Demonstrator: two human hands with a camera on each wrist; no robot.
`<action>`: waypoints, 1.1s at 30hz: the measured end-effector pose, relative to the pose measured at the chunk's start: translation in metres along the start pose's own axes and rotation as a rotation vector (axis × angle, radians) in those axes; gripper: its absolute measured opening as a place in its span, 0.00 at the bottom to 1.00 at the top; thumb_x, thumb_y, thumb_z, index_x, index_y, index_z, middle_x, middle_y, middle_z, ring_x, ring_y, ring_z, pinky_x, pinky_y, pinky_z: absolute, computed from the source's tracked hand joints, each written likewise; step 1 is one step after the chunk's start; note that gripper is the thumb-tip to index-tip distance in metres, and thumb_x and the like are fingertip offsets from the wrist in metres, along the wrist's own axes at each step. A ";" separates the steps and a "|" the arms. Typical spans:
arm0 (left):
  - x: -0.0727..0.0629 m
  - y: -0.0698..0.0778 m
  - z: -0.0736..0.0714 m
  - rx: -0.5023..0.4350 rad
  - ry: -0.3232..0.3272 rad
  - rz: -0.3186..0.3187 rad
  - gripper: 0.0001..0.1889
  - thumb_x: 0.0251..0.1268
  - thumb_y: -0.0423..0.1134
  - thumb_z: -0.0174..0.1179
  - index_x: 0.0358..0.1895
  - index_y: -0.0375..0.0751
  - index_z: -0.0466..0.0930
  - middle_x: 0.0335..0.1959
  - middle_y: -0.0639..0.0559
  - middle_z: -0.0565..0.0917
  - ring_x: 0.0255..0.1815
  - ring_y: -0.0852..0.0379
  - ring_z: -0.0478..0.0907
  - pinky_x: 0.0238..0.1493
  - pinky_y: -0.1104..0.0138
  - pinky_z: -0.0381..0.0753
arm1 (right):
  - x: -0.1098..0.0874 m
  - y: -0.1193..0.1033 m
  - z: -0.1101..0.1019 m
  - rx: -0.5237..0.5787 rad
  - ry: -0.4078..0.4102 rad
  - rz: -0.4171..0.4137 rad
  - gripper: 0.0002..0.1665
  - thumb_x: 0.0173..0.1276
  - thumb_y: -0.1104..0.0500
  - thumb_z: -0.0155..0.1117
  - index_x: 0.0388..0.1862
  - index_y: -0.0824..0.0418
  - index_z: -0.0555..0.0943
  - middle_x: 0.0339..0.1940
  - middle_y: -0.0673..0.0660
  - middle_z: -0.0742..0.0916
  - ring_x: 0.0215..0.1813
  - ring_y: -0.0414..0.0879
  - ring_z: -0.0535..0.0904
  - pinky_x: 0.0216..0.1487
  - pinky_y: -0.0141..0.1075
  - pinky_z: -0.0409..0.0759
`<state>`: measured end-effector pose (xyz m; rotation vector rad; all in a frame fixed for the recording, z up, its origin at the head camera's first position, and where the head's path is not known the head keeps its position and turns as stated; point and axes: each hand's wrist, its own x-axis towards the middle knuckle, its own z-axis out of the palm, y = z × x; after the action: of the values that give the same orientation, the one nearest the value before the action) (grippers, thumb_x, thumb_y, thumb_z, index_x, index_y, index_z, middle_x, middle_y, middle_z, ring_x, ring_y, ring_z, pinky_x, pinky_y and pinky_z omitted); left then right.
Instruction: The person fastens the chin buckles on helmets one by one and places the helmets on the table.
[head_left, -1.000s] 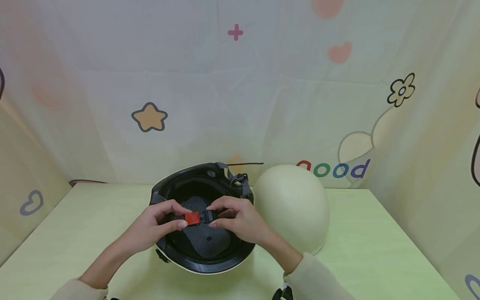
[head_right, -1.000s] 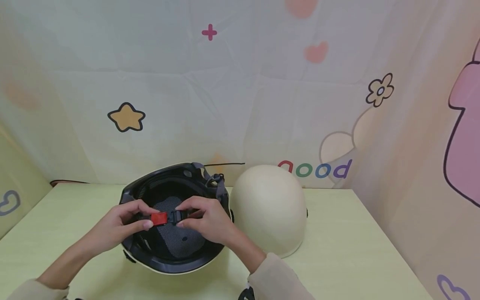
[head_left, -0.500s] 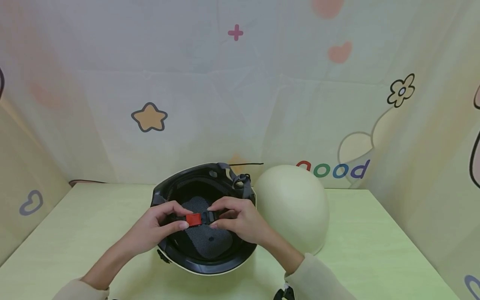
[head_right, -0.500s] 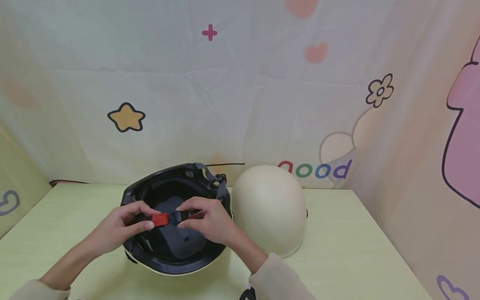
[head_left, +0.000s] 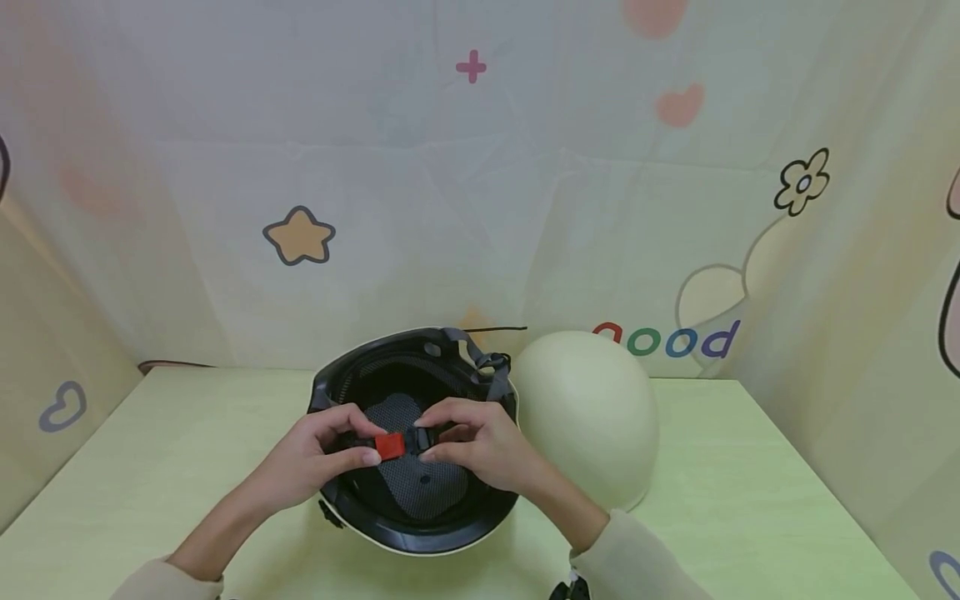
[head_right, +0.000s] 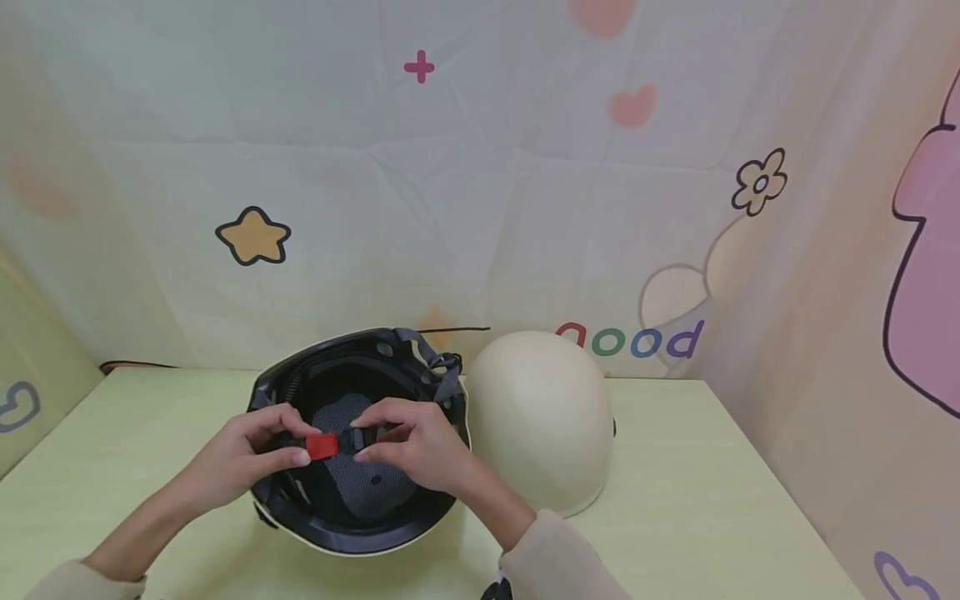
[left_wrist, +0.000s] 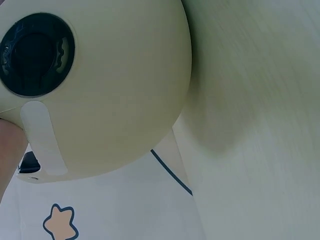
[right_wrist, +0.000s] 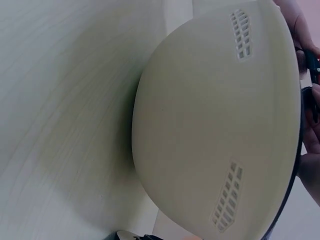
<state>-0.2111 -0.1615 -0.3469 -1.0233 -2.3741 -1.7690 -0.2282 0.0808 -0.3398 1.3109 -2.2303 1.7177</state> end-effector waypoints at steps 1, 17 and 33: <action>0.000 0.000 0.000 -0.002 -0.001 0.001 0.08 0.56 0.30 0.61 0.40 0.36 0.77 0.35 0.48 0.78 0.31 0.58 0.74 0.33 0.68 0.77 | 0.000 0.001 0.000 0.000 -0.001 -0.002 0.15 0.51 0.73 0.67 0.40 0.71 0.79 0.40 0.63 0.82 0.41 0.45 0.77 0.42 0.40 0.79; 0.001 -0.002 0.004 -0.041 -0.029 0.040 0.07 0.55 0.29 0.62 0.38 0.37 0.78 0.33 0.52 0.78 0.31 0.59 0.74 0.33 0.68 0.77 | -0.004 -0.002 0.001 0.006 -0.029 -0.038 0.15 0.51 0.74 0.67 0.40 0.70 0.79 0.39 0.64 0.81 0.41 0.44 0.76 0.41 0.48 0.79; -0.001 -0.005 0.004 -0.052 0.007 0.050 0.08 0.53 0.27 0.63 0.36 0.41 0.80 0.29 0.55 0.76 0.27 0.62 0.72 0.27 0.69 0.74 | -0.003 -0.004 0.005 0.014 -0.023 -0.032 0.15 0.50 0.75 0.67 0.39 0.71 0.79 0.39 0.65 0.82 0.40 0.42 0.76 0.41 0.44 0.79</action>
<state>-0.2112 -0.1593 -0.3528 -1.0708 -2.2890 -1.8226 -0.2211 0.0783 -0.3405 1.3687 -2.2007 1.7199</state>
